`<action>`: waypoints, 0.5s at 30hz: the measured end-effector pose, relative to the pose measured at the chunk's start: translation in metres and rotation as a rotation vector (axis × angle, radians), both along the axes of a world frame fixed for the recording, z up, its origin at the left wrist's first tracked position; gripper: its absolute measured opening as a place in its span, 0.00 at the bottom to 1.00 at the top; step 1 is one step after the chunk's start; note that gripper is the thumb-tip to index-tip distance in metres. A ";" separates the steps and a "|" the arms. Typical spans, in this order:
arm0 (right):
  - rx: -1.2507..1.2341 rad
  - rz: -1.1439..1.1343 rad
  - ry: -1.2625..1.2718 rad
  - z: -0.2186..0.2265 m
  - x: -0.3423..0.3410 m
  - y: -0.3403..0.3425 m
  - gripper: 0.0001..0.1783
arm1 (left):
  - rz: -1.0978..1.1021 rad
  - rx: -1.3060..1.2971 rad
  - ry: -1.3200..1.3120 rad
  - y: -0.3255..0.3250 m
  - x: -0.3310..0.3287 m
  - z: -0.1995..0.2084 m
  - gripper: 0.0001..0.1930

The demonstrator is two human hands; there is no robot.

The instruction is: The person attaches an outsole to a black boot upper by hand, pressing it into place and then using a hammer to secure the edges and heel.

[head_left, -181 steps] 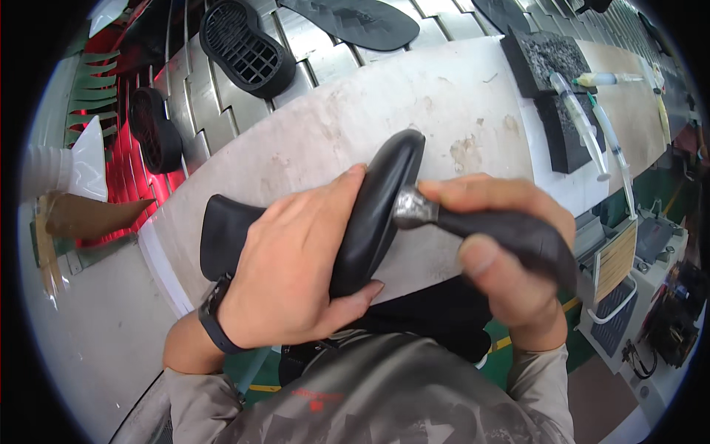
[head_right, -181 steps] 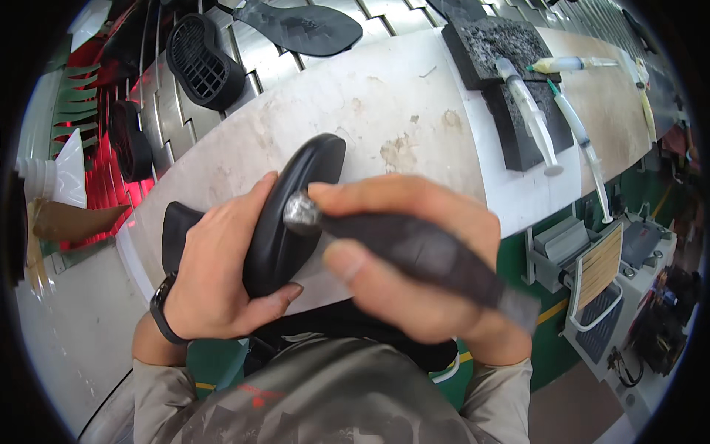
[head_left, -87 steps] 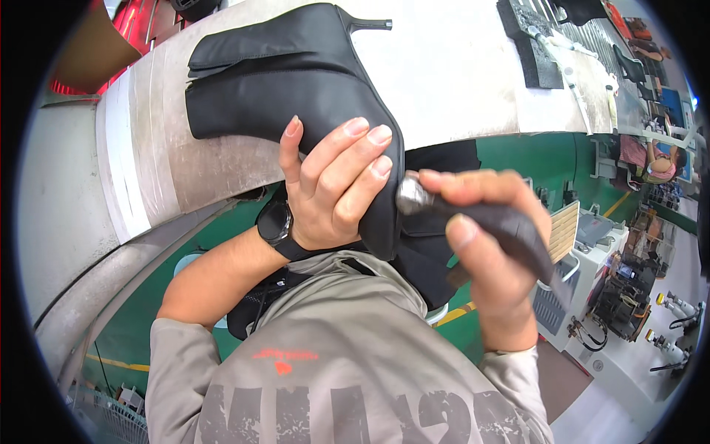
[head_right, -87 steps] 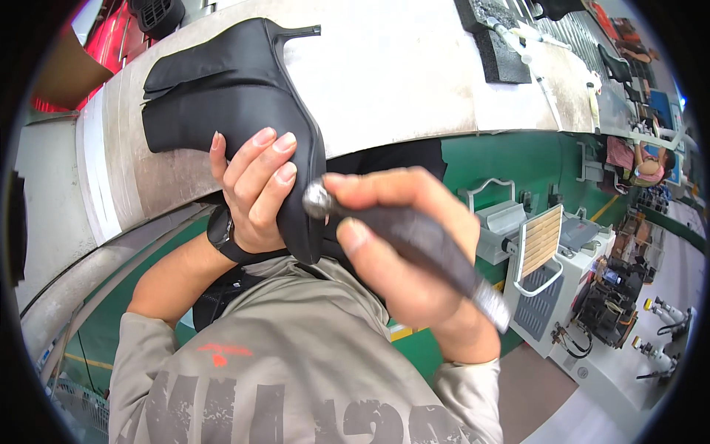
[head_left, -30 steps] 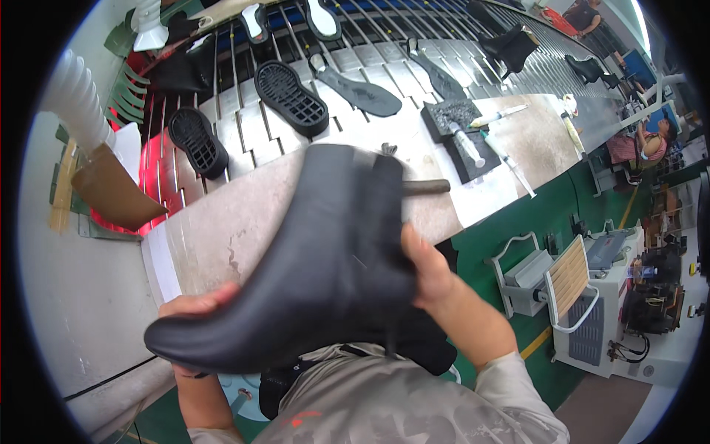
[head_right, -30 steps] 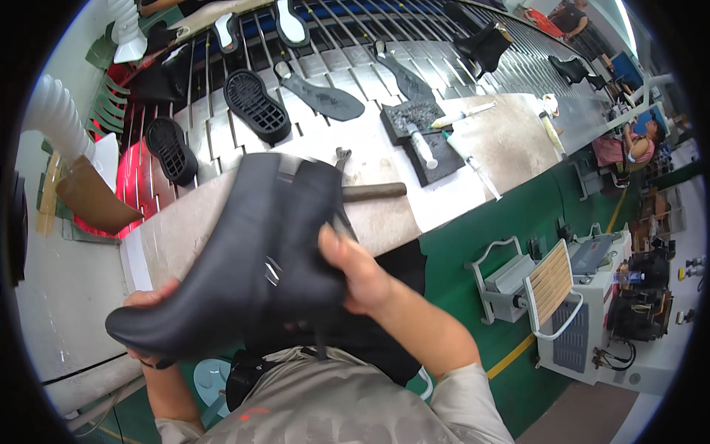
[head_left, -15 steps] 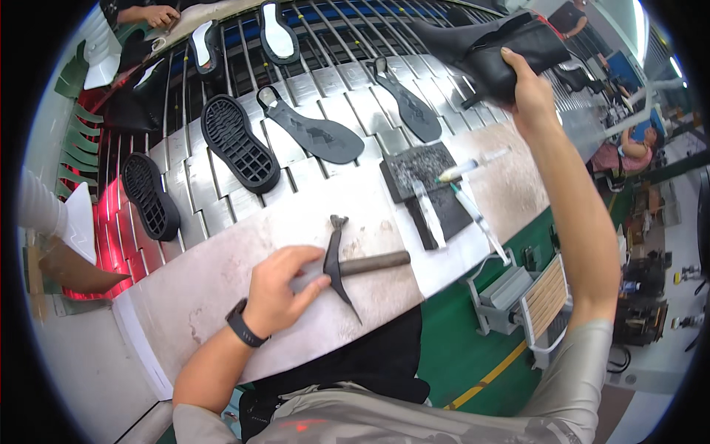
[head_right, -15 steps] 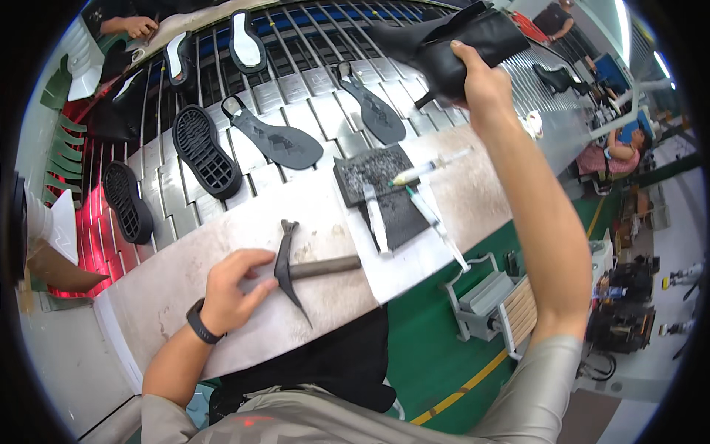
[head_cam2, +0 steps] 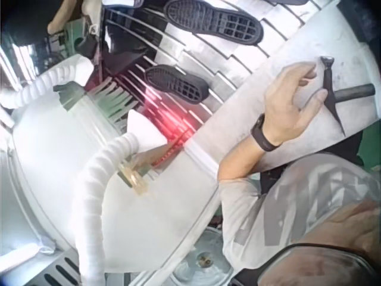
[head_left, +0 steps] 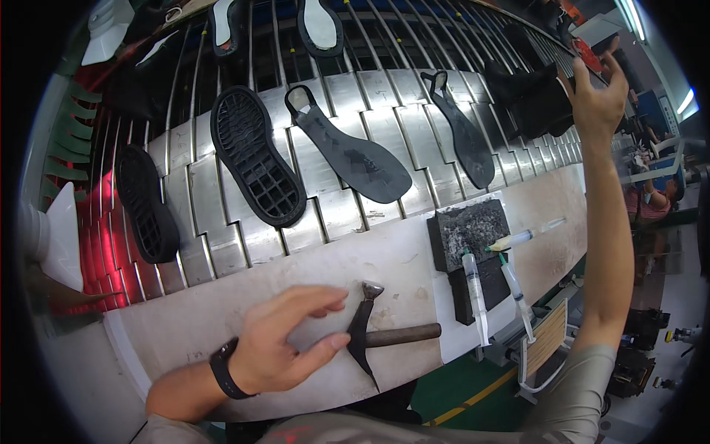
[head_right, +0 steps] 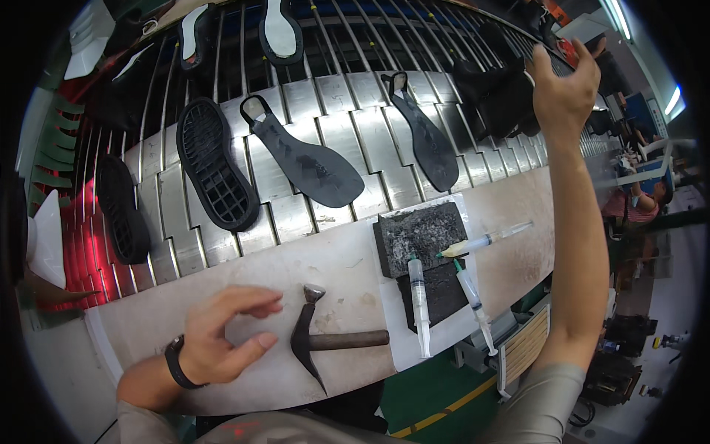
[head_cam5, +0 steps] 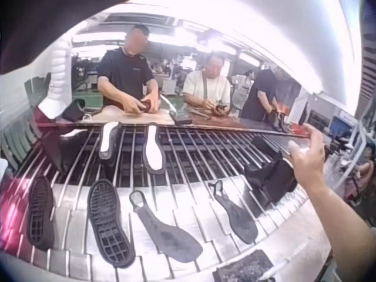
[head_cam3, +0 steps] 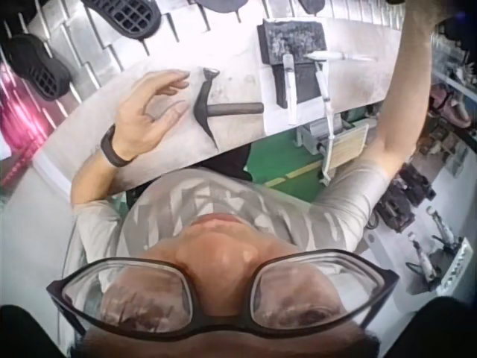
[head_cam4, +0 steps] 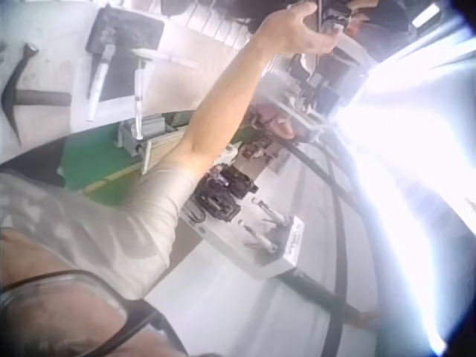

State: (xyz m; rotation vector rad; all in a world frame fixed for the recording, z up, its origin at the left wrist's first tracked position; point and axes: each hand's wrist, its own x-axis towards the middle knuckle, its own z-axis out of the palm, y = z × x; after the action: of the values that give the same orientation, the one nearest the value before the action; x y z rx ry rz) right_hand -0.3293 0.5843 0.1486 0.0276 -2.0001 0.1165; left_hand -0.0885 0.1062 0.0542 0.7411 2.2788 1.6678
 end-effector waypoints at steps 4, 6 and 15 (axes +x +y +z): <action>-0.008 0.205 -0.739 -0.020 -0.042 -0.063 0.33 | 0.188 0.031 0.032 0.052 -0.143 0.004 0.30; 0.116 0.130 -0.903 -0.051 -0.066 -0.067 0.35 | 0.416 -0.188 0.326 0.081 -0.245 -0.006 0.41; 0.028 -0.043 -1.222 -0.147 -0.097 -0.080 0.28 | 1.049 -0.619 -0.063 0.147 -0.443 -0.056 0.69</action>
State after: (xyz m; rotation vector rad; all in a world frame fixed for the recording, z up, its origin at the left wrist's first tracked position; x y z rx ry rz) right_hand -0.4266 0.5044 0.0019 -0.0920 -3.2203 0.0799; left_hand -0.5310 0.2533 -0.0021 -0.7501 3.0800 1.0094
